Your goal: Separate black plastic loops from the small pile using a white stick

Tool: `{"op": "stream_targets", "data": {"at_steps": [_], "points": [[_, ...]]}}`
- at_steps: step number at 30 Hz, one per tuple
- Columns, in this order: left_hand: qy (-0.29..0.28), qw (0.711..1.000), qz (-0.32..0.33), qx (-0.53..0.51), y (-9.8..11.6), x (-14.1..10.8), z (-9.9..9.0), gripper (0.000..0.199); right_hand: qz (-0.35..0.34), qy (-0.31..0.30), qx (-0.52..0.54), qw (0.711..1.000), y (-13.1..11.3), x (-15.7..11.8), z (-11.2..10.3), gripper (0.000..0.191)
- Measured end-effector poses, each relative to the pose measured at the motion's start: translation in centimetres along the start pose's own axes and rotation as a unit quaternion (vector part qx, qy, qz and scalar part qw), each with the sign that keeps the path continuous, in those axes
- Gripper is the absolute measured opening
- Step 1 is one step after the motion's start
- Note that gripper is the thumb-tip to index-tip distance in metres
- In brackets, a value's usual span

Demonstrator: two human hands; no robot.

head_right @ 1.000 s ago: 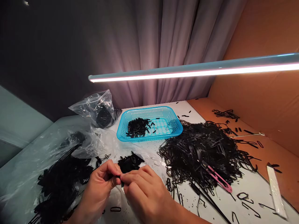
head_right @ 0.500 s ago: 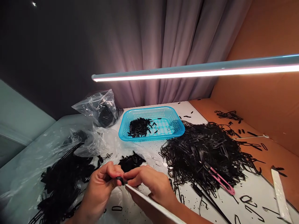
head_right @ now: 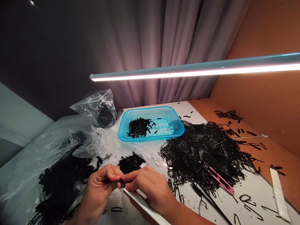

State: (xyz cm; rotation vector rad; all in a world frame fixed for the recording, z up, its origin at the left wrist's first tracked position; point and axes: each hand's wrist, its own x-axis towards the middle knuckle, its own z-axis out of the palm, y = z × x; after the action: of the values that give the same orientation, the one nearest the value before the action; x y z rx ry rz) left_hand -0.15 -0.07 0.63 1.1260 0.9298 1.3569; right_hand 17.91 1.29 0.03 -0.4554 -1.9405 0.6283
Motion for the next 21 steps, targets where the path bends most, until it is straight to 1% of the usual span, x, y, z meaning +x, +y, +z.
{"op": "stream_targets", "data": {"at_steps": [2,4,6,8,10,14,15,16,18,20,21], "points": [[0.005,1.000,-0.001,0.007,0.0,-0.1,0.0,0.022,-0.028,-0.005,-0.036,0.999,-0.2,0.1,-0.1,0.004],[0.014,1.000,-0.010,0.016,-0.1,-0.2,-0.1,0.023,-0.058,-0.028,-0.078,0.995,-0.6,0.1,-0.1,0.006],[0.022,0.999,-0.030,0.022,-0.2,-0.4,-0.1,0.023,-0.085,-0.059,-0.131,0.986,-1.1,0.1,-0.1,0.009],[0.026,0.998,-0.049,0.021,-0.2,-0.5,-0.1,0.024,-0.100,-0.074,-0.178,0.976,-1.5,0.1,0.0,0.011],[0.019,0.998,-0.057,0.010,-0.1,-0.6,-0.1,0.025,-0.102,-0.062,-0.195,0.974,-1.6,0.0,0.1,0.012],[-0.031,0.998,-0.044,-0.028,-0.2,-0.7,0.1,0.028,-0.072,0.026,-0.195,0.978,-0.8,-0.2,-0.2,0.013],[-0.039,0.998,-0.038,-0.033,-0.2,-0.7,0.1,0.028,-0.043,0.040,-0.191,0.980,-0.4,-0.2,-0.3,0.011],[-0.043,0.998,-0.035,-0.033,-0.1,-0.6,0.1,0.028,0.003,0.045,-0.181,0.983,-0.1,-0.2,-0.5,0.010],[-0.051,0.998,-0.033,-0.022,0.1,-0.5,-0.1,0.025,0.138,0.024,-0.143,0.980,0.6,-0.3,-0.9,0.005],[-0.061,0.997,-0.043,-0.005,0.6,-0.3,-0.4,0.020,0.274,-0.022,-0.101,0.956,1.2,-0.4,-1.2,0.014],[-0.061,0.997,-0.056,0.000,0.8,-0.2,-0.5,0.015,0.315,-0.048,-0.091,0.944,1.5,-0.4,-1.3,0.017]]}}
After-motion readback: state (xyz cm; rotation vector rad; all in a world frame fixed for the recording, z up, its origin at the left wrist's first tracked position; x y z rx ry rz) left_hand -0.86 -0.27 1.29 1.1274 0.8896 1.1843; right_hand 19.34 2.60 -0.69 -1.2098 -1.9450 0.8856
